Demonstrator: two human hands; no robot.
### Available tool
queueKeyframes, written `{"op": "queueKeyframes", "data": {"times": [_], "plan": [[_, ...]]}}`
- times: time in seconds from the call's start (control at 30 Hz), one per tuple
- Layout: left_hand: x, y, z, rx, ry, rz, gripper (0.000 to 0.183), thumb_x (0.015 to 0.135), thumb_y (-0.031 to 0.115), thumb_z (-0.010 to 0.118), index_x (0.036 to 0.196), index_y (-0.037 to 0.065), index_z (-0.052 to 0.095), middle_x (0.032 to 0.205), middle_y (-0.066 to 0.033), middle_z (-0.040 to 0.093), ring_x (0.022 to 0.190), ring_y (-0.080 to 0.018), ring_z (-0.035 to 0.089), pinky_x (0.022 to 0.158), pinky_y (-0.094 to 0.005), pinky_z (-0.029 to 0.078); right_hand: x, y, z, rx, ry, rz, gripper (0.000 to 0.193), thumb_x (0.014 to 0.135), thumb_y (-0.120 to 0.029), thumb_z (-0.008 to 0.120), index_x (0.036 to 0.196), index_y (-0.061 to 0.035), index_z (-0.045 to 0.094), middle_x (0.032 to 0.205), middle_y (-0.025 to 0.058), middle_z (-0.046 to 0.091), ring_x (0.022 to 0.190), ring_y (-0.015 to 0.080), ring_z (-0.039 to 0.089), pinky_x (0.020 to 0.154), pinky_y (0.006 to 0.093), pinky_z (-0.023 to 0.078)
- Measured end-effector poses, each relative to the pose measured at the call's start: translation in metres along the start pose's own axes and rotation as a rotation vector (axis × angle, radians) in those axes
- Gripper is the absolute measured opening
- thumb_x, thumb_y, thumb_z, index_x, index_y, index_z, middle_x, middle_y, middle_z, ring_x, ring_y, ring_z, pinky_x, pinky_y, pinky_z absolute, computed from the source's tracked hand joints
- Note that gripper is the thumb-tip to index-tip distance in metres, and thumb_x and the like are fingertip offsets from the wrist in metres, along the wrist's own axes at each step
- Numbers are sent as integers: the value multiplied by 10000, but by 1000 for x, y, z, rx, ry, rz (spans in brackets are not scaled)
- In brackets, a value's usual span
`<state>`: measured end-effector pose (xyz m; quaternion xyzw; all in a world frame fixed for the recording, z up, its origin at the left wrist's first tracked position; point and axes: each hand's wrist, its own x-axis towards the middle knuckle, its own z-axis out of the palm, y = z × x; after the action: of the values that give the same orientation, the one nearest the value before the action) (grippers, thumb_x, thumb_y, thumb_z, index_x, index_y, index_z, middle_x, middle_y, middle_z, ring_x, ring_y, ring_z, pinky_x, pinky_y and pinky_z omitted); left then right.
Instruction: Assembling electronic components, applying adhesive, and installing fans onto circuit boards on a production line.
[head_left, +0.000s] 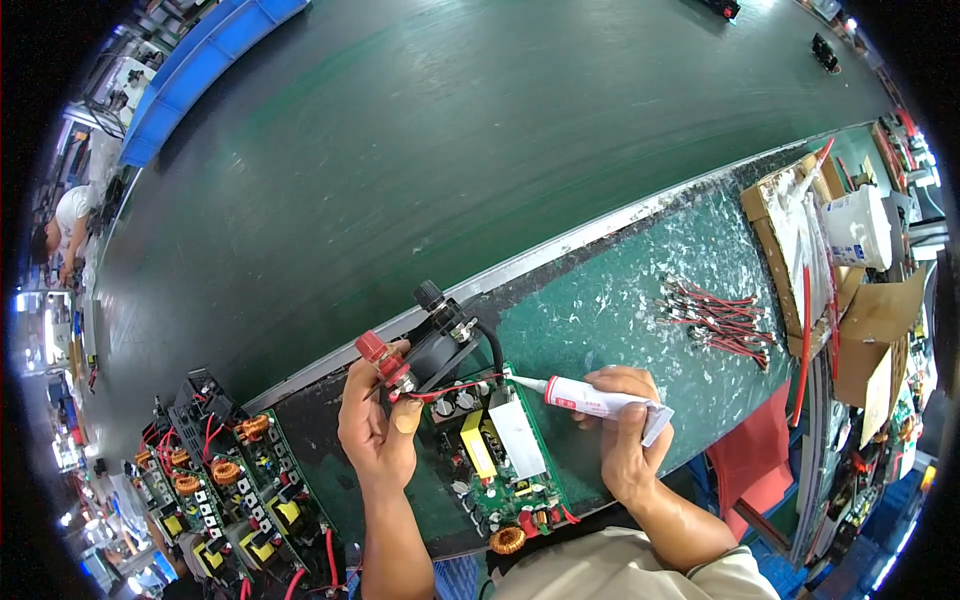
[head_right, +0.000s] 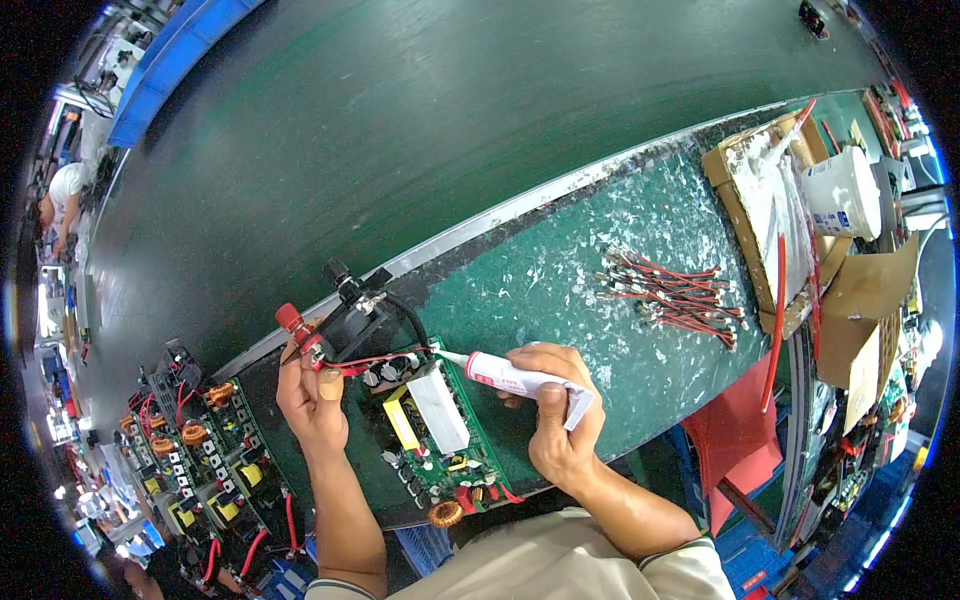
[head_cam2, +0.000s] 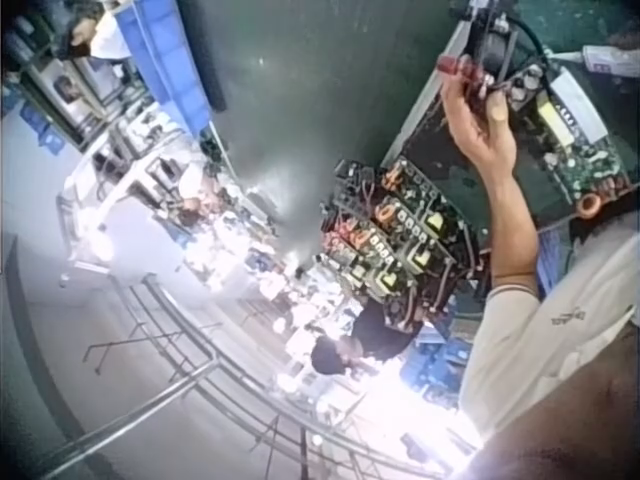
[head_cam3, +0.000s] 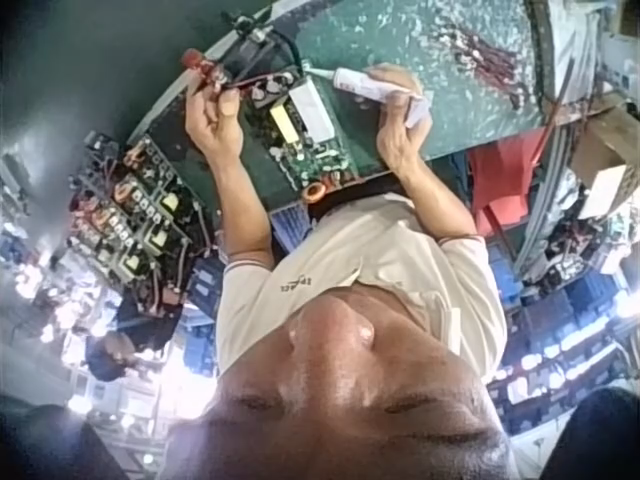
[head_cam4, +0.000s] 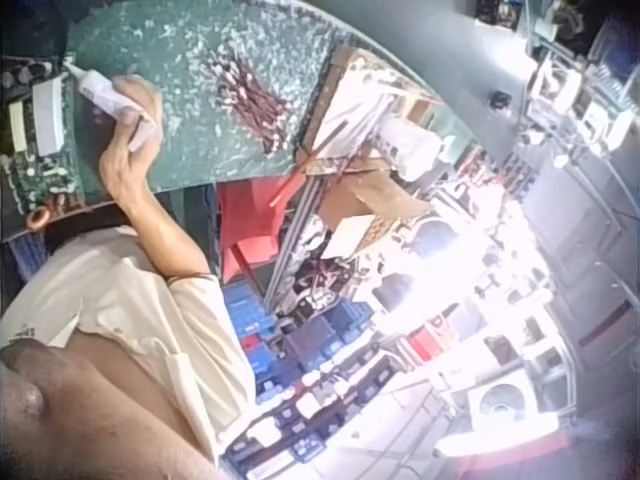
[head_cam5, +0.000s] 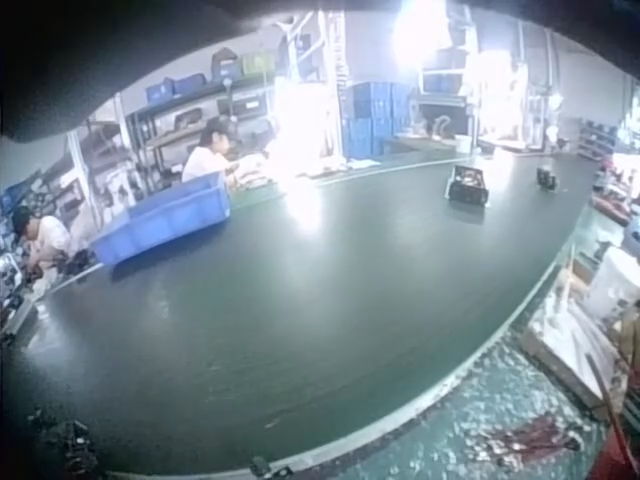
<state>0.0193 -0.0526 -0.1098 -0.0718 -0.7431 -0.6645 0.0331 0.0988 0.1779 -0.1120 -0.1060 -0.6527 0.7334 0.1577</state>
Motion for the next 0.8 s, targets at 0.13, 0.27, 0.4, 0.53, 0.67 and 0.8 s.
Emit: {"op": "queueKeyframes", "data": {"times": [0.13, 0.27, 0.4, 0.53, 0.67, 0.8], "plan": [[-1, -1, 1, -43, 8, -3, 419, 897, 126, 686, 1244, -59, 545, 1261, -172, 571, 1165, -241, 556, 1035, -395, 403, -1, 0, 0, -11, 2, -5, 475, 1043, -393, 436, 1104, 53, 588, 1140, 187, 544, 804, 232, 639, 656, 312, 535], [0, 3, 3, -91, 45, 3, 630, 832, 116, 759, 1357, -51, 454, 1291, -174, 551, 1165, -250, 554, 1035, -385, 407, -4, -1, -1, 10, -5, -14, 466, 1041, -389, 446, 1125, 51, 576, 1148, 184, 544, 802, 232, 638, 644, 313, 527], [14, 32, 17, -41, 20, -3, 912, 715, 70, 848, 1479, 41, 352, 1296, -155, 537, 1138, -229, 563, 974, -367, 465, 12, -17, -20, 107, 144, -57, 410, 1020, -343, 521, 1210, 20, 545, 1049, 144, 631, 788, 206, 637, 628, 307, 511], [28, 51, 18, 253, -9, -15, 796, 745, -20, 810, 1443, 72, 437, 1072, -33, 515, 908, -119, 522, 827, -237, 481, 79, -48, -66, -38, 306, -29, 320, 1010, -253, 559, 1124, 42, 603, 1031, 109, 631, 871, 159, 632, 709, 277, 521], [-6, 59, -2, 110, 256, -90, 800, 812, 48, 794, 1478, 52, 351, 1170, -74, 513, 1013, -146, 540, 905, -277, 470, 124, -35, -121, -23, 196, 150, 337, 984, -202, 596, 1152, 87, 551, 1067, 140, 636, 885, 191, 655, 780, 273, 544], [-72, 47, -24, 119, 507, -106, 771, 858, 97, 763, 1480, 28, 312, 1243, -77, 505, 1071, -168, 544, 946, -293, 455, 86, -62, -110, -350, 354, -62, 390, 969, -184, 619, 1203, 111, 517, 1080, 148, 636, 897, 190, 660, 773, 280, 535]]}}
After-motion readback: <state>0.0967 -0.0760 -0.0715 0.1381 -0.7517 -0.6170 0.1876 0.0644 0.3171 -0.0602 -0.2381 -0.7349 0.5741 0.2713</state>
